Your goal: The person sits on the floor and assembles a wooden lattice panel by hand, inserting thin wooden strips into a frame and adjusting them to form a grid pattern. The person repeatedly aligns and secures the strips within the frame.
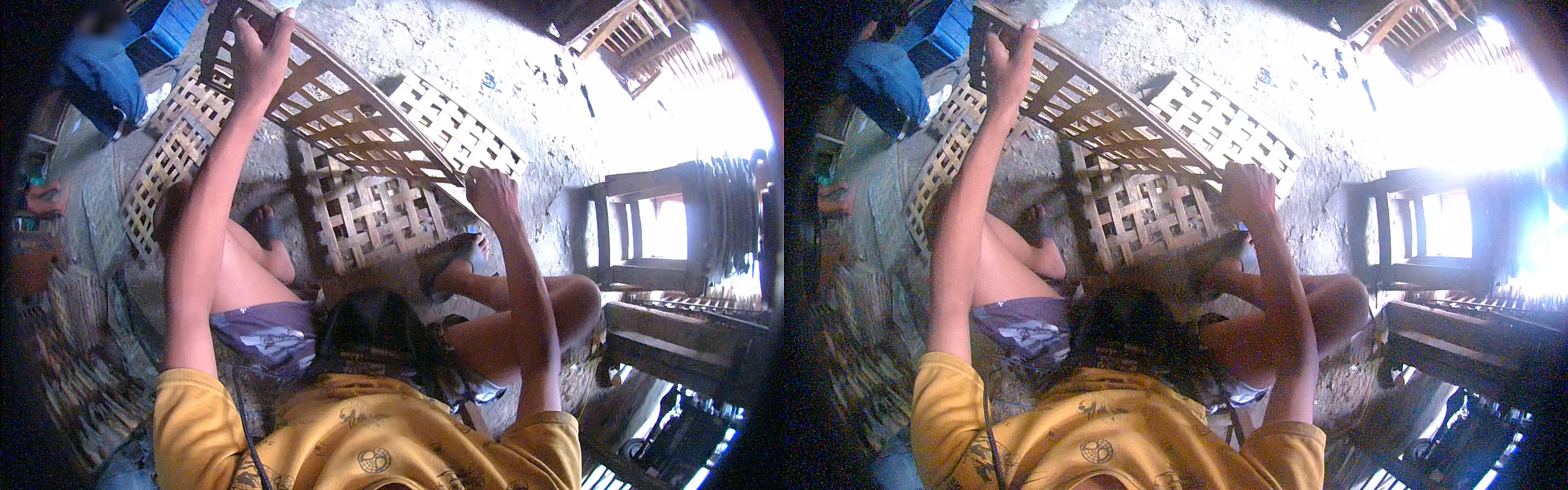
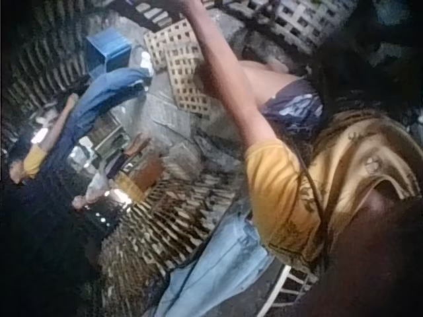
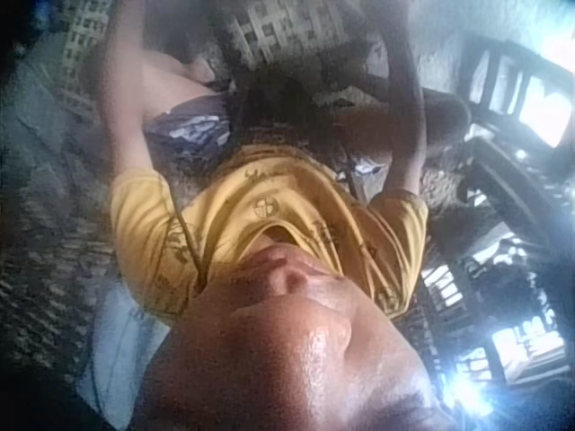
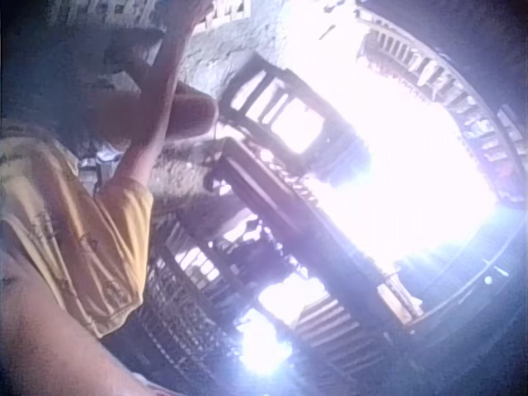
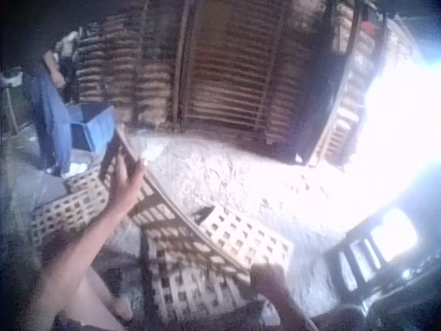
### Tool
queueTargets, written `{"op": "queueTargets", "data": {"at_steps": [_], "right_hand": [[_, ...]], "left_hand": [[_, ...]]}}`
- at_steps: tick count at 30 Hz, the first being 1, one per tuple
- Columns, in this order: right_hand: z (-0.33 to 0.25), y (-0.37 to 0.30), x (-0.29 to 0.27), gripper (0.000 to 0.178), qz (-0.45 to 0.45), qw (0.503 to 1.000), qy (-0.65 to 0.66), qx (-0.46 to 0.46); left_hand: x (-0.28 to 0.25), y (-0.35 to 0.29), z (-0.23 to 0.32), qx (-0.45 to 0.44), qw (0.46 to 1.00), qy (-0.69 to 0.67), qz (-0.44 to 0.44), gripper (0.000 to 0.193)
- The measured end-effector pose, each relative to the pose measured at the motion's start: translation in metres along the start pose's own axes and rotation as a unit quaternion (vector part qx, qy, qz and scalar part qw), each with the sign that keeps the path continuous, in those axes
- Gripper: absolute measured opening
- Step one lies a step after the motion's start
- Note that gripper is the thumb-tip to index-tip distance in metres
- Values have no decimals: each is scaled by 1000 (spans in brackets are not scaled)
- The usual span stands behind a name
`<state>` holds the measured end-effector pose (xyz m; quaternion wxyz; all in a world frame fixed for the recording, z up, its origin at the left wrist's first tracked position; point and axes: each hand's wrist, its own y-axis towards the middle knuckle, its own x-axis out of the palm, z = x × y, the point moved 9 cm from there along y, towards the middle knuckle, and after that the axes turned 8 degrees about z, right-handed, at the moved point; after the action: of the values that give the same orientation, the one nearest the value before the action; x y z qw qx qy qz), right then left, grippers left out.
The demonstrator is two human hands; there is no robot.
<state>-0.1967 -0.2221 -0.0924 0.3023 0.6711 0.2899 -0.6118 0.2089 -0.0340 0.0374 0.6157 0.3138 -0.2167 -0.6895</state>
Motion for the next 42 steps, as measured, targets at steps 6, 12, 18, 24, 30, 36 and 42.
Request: {"op": "queueTargets", "data": {"at_steps": [6,12,18,24,30,36,42], "right_hand": [[2,7,23,19,-34,998,47,33],[56,6,60,22,-89,977,153,118],[3,9,33,25,-49,998,11,26],[11,-2,38,21,-65,996,5,60],[3,-9,41,22,-28,998,-49,-26],[-17,-6,37,19,-95,994,-37,-43],[-3,-3,39,27,-92,995,-23,-37]], "left_hand": [[-9,1,-2,0,1000,16,-21,79],[5,0,-5,-62,997,-43,-34,93],[-17,10,-14,43,994,106,-1,79],[-4,-14,40,17,999,-9,-30,65],[3,-35,61,-25,995,-65,-76,64],[0,-29,61,11,995,-89,-51,52],[-3,-29,65,3,994,-109,-21,48]]}}
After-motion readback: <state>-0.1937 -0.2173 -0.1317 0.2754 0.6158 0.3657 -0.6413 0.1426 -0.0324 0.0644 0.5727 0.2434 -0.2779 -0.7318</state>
